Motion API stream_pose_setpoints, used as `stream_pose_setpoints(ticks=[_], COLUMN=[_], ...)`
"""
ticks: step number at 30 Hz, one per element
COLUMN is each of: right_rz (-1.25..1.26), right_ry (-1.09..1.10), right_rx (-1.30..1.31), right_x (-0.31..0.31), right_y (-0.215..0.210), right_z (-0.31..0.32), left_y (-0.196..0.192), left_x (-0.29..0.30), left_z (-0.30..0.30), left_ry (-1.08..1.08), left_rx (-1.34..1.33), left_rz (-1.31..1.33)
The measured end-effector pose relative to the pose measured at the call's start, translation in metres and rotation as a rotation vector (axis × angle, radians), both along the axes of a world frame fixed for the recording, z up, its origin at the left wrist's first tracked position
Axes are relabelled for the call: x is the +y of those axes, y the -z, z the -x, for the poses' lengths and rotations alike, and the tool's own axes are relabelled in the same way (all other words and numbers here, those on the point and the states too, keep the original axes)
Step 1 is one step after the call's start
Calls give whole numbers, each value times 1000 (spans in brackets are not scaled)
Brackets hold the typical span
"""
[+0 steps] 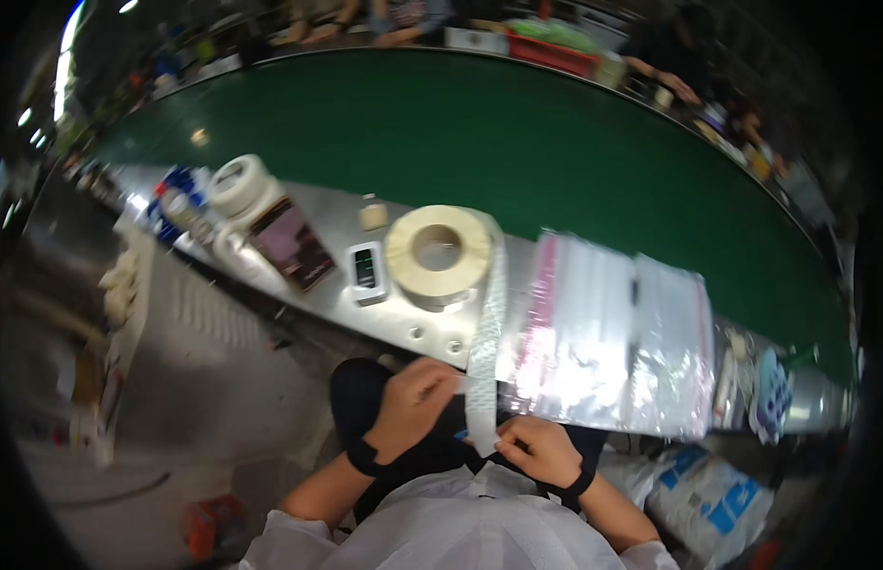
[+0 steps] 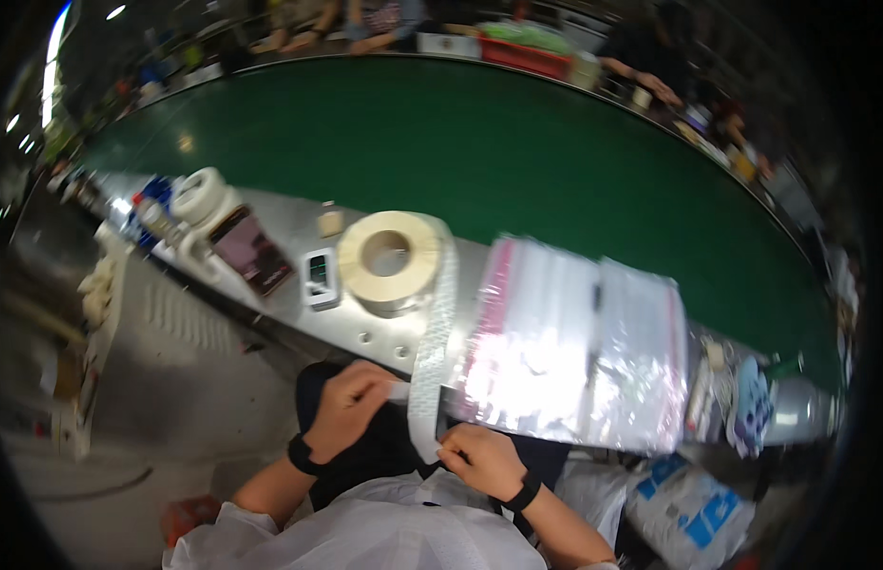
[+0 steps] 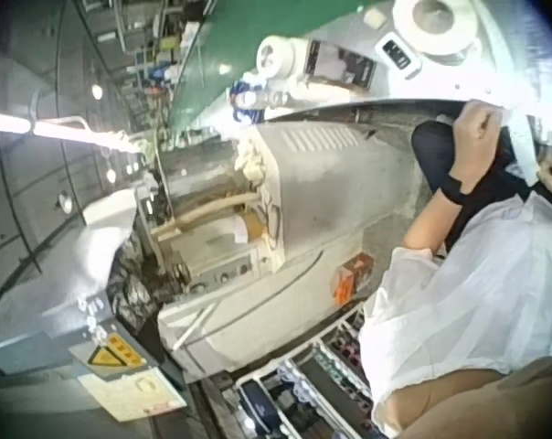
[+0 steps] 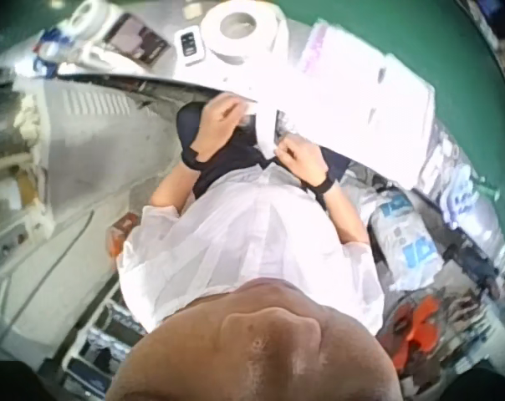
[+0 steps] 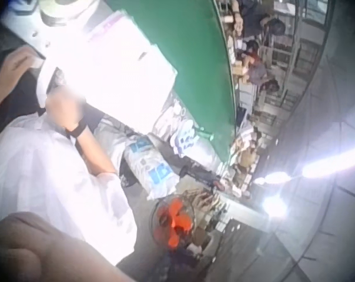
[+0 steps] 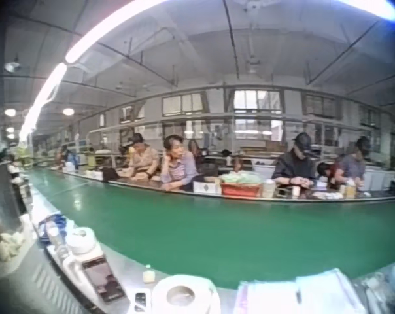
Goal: The person picks up a pair of light blue sneakers and places them into a clear plastic bag. They then tear off a strip of adhesive labels from a roll and apply them to the outside of the bag. The person repeats this process with multiple pairs of shoes and bags on a factory assembly line.
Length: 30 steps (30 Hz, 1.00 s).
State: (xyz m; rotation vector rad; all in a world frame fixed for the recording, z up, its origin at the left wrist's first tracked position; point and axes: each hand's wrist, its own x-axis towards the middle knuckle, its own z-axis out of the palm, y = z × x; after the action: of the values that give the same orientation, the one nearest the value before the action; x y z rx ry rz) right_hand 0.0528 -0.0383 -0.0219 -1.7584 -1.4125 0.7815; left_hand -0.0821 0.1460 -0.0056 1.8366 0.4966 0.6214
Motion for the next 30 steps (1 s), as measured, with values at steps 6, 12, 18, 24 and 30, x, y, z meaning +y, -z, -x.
stream_pose_setpoints(ticks=[6,12,18,24,30], right_rz=[11,172,226,171,162], right_ry=[517,662,663,756,724], right_rx=[56,-465,-559,-356,-676], right_x=[-9,10,16,-9,26], right_y=[-25,-10,12,13,11], right_z=[-35,-54,-59,-74,-55], left_y=[-11,-14,8,0,-9], left_x=[-9,-27,-33,-19,-21], left_z=[-43,-67,-64,-65,-68], left_ry=[497,598,593,650,684], left_rx=[-40,90,260,317,355], left_rz=[-345,-673,-722,-564,-558])
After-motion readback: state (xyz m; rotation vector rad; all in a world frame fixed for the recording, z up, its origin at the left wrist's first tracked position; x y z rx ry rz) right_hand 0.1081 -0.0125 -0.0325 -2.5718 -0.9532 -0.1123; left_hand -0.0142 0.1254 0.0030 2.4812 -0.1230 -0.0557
